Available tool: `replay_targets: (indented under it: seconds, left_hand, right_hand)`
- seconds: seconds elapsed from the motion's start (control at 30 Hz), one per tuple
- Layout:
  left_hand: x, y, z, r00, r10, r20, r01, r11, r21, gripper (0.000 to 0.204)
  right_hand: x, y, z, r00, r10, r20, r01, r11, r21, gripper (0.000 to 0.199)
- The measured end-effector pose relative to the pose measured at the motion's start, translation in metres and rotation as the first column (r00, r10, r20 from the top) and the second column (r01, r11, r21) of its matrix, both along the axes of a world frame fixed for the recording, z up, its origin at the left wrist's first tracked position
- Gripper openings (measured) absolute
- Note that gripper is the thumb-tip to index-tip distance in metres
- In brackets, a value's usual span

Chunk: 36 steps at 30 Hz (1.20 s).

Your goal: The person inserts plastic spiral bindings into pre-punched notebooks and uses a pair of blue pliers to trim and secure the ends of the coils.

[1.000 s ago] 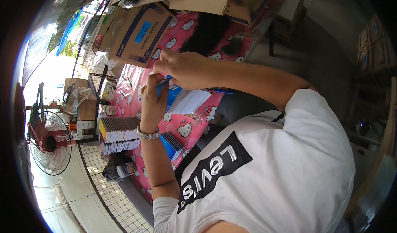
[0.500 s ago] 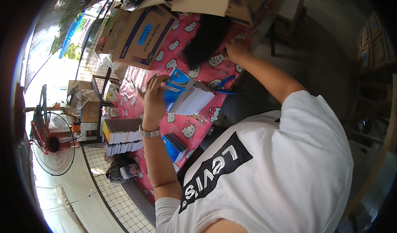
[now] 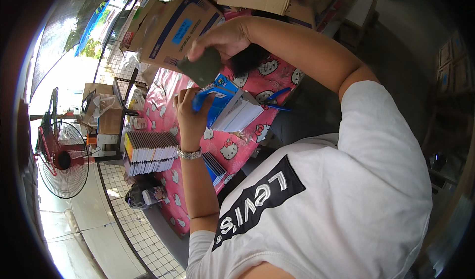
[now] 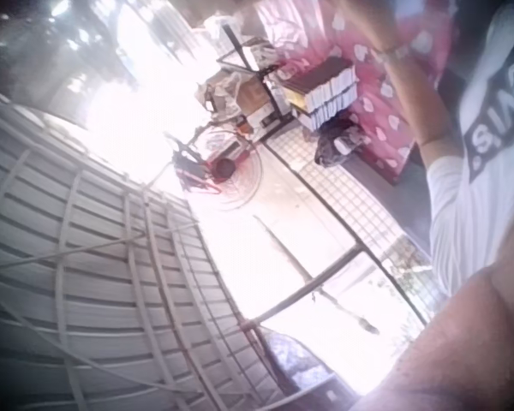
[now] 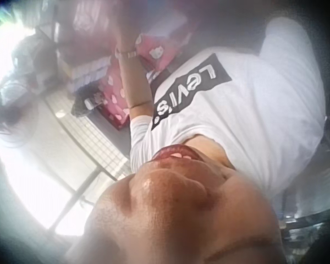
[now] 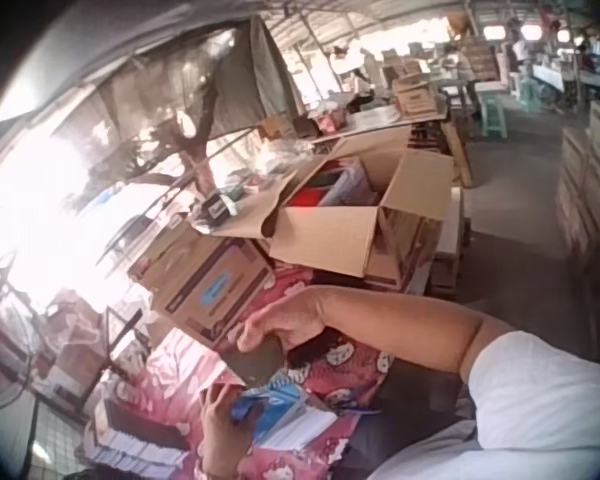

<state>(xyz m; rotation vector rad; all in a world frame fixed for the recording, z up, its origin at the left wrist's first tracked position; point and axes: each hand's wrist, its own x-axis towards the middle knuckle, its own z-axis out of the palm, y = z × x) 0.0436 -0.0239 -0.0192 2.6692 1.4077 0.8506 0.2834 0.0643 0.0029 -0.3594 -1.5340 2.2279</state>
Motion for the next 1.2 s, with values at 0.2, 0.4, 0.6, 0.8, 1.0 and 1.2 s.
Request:
replay_targets:
  seconds: [0.2, 0.4, 0.6, 0.8, 1.0, 1.2]
  left_hand:
    - [-0.014, 0.003, -0.006, 1.000, 0.002, 0.020, -0.003, 0.999, 0.048, 0.027]
    - [-0.044, 0.007, -0.005, 0.991, 0.057, 0.123, -0.042, 0.992, -0.117, 0.023]
    - [-0.043, 0.006, 0.004, 0.978, 0.099, 0.182, -0.036, 0.945, -0.325, 0.020]
    - [-0.048, 0.012, -0.001, 0.951, 0.130, 0.281, -0.014, 0.925, -0.380, 0.021]
    - [-0.049, 0.014, -0.002, 0.942, 0.122, 0.313, 0.006, 0.926, -0.377, 0.021]
    - [-0.045, 0.015, 0.002, 0.941, 0.188, 0.282, -0.059, 0.910, -0.410, 0.019]
  right_hand:
    - [-0.010, 0.002, 0.004, 0.977, -0.045, 0.210, -0.008, 0.970, 0.242, 0.035]
    - [-0.019, 0.010, -0.001, 0.999, -0.011, 0.046, 0.007, 0.997, 0.082, 0.033]
    - [-0.036, 0.027, -0.011, 0.984, -0.038, 0.177, -0.006, 0.970, 0.242, 0.043]
    - [-0.044, 0.023, -0.005, 0.998, 0.030, -0.058, -0.029, 0.999, 0.016, 0.045]
    - [-0.056, 0.032, -0.017, 0.988, -0.055, 0.145, 0.015, 0.965, 0.262, 0.037]
    - [0.027, 0.045, -0.114, 0.385, -0.834, 0.395, 0.267, 0.510, 0.817, 0.053]
